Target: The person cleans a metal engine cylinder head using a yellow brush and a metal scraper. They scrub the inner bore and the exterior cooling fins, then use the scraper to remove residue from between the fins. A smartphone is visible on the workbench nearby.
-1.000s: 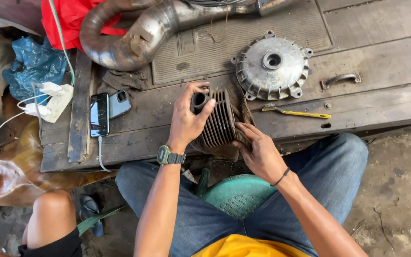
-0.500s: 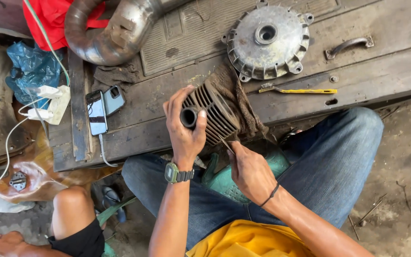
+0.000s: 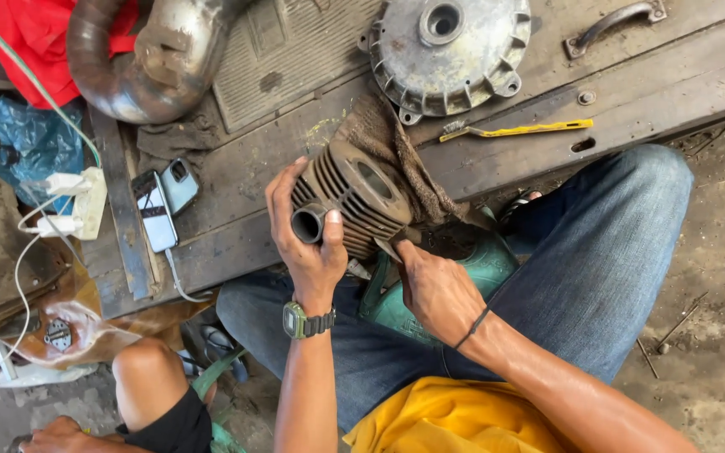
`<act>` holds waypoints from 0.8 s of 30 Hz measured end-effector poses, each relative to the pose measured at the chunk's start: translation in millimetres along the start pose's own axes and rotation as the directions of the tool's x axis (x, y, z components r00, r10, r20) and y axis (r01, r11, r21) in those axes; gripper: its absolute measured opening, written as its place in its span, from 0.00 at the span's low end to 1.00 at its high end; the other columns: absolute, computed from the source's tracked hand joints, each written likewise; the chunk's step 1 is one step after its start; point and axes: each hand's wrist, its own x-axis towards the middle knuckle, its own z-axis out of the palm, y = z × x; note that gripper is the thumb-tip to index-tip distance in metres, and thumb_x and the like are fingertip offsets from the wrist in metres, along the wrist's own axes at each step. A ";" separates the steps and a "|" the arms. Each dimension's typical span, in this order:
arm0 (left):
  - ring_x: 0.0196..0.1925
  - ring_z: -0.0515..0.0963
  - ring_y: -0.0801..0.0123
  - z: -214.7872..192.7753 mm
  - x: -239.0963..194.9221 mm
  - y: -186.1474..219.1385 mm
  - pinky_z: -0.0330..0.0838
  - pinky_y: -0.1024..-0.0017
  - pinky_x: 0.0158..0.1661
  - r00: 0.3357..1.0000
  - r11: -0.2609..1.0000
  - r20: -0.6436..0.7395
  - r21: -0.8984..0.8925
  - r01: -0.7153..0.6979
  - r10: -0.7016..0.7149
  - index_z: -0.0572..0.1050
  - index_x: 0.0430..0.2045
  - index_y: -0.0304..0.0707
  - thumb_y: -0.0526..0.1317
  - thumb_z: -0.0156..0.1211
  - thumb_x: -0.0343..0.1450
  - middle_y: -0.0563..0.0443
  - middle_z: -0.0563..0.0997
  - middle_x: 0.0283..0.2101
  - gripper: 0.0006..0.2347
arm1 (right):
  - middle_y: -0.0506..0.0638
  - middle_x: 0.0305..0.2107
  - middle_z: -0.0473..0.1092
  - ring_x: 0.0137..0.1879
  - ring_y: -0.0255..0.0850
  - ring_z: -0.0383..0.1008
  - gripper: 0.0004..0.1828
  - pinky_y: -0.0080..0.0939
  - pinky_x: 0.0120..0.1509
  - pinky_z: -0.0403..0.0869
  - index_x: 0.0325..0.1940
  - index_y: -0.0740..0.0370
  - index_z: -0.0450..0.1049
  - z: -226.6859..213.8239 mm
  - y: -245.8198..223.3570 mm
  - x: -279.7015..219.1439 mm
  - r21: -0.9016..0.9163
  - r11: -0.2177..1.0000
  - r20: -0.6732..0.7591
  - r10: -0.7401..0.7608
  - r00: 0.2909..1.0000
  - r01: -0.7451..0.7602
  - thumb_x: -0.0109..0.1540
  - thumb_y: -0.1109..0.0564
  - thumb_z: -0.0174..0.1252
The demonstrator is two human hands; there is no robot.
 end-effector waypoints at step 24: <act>0.67 0.70 0.42 2.8 2.3 1.5 0.64 0.33 0.66 0.999 1.000 -0.029 0.015 -0.028 0.028 0.65 0.62 0.35 0.57 0.43 0.78 0.39 0.69 0.60 0.26 | 0.54 0.31 0.73 0.33 0.67 0.79 0.06 0.69 0.38 0.77 0.43 0.54 0.62 20.7 15.0 15.7 -0.037 0.991 0.052 0.129 0.990 -0.128 0.62 0.55 0.43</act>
